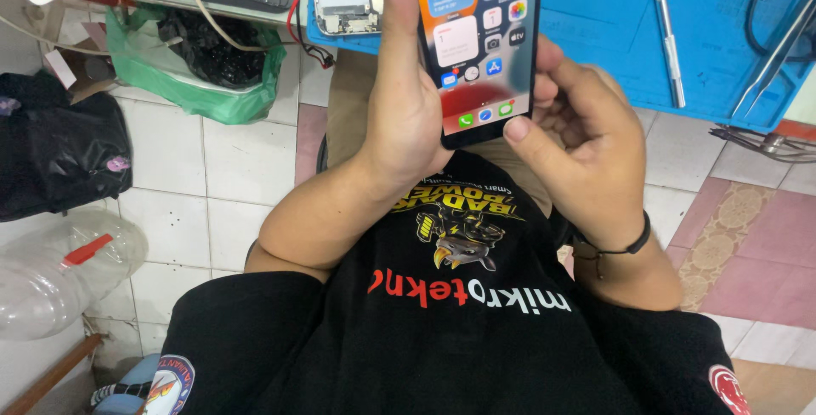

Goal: The person reassembles a smartphone at a repair bench, pressing the screen assembly onto the phone body and seating it with both hands. They then power the phone on, watch it boot to the lock screen, and operate the touchscreen and camera app to test the device.

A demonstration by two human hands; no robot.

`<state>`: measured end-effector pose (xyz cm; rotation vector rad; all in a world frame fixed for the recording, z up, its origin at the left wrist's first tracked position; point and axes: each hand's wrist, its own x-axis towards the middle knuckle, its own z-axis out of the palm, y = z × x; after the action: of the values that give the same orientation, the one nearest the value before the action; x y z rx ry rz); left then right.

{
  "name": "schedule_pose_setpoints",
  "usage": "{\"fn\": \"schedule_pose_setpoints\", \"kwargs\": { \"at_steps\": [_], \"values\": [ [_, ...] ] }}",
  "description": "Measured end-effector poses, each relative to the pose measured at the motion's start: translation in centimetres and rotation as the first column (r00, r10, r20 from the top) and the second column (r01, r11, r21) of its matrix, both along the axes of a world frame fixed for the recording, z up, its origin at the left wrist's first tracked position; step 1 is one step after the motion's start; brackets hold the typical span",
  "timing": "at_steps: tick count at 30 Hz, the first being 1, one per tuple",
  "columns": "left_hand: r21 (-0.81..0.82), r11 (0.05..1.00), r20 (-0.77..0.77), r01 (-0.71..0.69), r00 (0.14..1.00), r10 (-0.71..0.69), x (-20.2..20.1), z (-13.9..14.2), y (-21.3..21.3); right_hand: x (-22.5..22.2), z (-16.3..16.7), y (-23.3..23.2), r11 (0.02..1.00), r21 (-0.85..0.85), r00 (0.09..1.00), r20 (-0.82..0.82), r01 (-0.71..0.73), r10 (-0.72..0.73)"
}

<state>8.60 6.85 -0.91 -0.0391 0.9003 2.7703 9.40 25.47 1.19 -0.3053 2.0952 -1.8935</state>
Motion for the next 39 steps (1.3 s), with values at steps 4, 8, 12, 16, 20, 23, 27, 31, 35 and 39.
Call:
{"fn": "schedule_pose_setpoints", "kwargs": {
  "at_steps": [4, 8, 12, 16, 20, 23, 27, 31, 35, 39],
  "values": [
    [-0.017, 0.999, -0.028, 0.028, 0.999, -0.028, 0.1, -0.2, 0.3, -0.2, 0.5, 0.0, 0.959, 0.27, 0.944, -0.328, 0.08, 0.014],
    [-0.008, 0.999, -0.03, 0.038, 0.999, -0.038, 0.3, -0.5, 0.7, -0.6, 0.6, -1.2, 0.956, 0.223, 0.951, -0.282, 0.193, -0.126],
    [0.018, 0.999, 0.0, 0.042, 0.999, -0.042, 0.3, -0.9, 1.2, -0.8, 0.2, -2.3, 0.926, 0.295, 0.925, -0.361, 0.234, -0.119],
    [0.031, 0.998, 0.016, 0.052, 0.998, -0.053, 0.4, -1.0, 1.2, -0.7, 0.0, -1.7, 0.957, 0.257, 0.911, -0.412, 0.134, -0.017],
    [0.012, 0.997, -0.001, 0.073, 0.997, -0.073, 0.5, -1.0, 0.8, -0.5, -0.4, -0.5, 0.976, 0.197, 0.965, -0.258, 0.096, -0.043],
    [0.012, 0.996, -0.018, 0.09, 0.996, -0.09, 0.5, -1.1, 0.9, -0.4, -0.8, 0.0, 0.975, 0.211, 0.951, -0.309, 0.074, -0.006],
    [-0.019, 0.995, -0.04, 0.096, 0.994, -0.097, 0.5, -1.2, 1.1, -0.3, -0.7, 0.1, 0.98, 0.174, 0.971, -0.233, 0.097, -0.055],
    [-0.016, 0.995, -0.049, 0.093, 0.994, -0.094, 0.6, -1.2, 0.9, -0.4, 0.2, 0.3, 0.985, 0.135, 0.985, -0.151, 0.109, -0.088],
    [0.006, 0.995, -0.028, 0.101, 0.995, -0.1, 0.7, -1.3, 0.8, -0.6, 0.7, 0.1, 0.987, 0.121, 0.985, -0.148, 0.108, -0.089],
    [0.001, 0.995, -0.054, 0.098, 0.994, -0.098, 0.5, -1.4, 1.1, -0.9, 0.6, -0.1, 0.988, 0.104, 0.981, -0.17, 0.115, -0.096]
  ]
}}
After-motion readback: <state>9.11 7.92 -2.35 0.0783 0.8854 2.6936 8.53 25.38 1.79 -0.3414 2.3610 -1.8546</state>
